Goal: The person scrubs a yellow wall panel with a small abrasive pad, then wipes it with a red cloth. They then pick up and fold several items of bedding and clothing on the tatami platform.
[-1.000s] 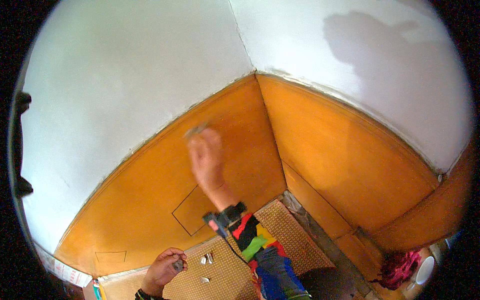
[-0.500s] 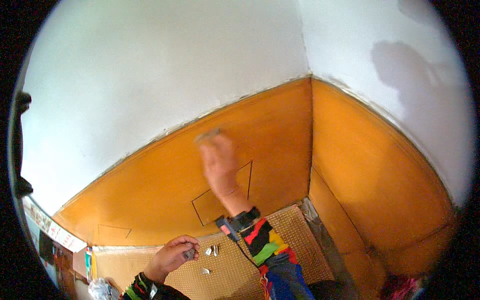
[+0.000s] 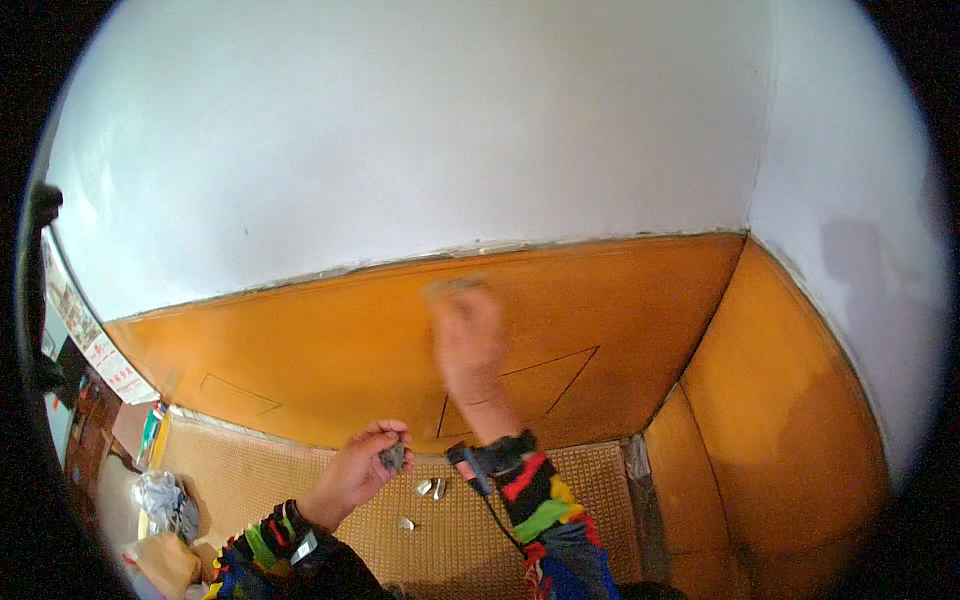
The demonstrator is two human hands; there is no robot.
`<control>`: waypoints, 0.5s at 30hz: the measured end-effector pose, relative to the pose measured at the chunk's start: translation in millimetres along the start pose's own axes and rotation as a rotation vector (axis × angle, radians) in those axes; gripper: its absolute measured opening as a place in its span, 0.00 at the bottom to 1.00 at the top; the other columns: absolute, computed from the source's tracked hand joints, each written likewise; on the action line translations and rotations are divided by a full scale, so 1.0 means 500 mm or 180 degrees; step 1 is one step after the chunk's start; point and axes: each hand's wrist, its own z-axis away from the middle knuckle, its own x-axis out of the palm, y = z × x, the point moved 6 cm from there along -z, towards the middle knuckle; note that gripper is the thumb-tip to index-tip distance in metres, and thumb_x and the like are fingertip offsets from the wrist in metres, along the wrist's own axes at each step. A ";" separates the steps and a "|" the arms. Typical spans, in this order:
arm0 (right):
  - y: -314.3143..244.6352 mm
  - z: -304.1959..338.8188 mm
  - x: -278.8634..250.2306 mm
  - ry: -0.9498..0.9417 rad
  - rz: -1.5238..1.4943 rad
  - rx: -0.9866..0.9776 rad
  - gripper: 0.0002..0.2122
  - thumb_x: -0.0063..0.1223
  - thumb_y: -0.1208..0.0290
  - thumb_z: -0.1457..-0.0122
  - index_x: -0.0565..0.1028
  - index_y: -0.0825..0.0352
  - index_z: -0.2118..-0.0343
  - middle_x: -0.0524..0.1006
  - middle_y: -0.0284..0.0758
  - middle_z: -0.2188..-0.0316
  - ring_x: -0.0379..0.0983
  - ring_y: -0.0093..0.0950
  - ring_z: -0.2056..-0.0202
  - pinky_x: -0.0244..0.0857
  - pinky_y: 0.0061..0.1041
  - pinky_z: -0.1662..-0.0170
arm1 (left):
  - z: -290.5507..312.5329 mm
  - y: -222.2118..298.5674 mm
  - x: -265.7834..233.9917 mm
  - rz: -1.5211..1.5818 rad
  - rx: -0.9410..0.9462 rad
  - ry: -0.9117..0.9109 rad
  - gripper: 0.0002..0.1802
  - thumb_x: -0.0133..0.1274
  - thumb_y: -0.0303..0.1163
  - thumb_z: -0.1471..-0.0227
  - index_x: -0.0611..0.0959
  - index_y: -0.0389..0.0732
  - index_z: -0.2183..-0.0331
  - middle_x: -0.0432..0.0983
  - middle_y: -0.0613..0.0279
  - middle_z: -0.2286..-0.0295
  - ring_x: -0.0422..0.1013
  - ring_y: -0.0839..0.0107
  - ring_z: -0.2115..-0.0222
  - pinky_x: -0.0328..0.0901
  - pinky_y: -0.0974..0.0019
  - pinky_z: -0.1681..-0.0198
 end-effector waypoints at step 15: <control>-0.146 -0.025 0.115 -0.0719 -0.0362 -0.0765 0.12 0.56 0.80 0.51 0.78 0.67 0.62 0.73 0.36 0.62 0.73 0.33 0.65 0.70 0.29 0.62 | -0.014 0.043 -0.057 0.0778 0.0220 0.0056 0.08 0.46 0.27 0.43 0.76 0.42 0.61 0.74 0.61 0.67 0.72 0.65 0.68 0.69 0.61 0.66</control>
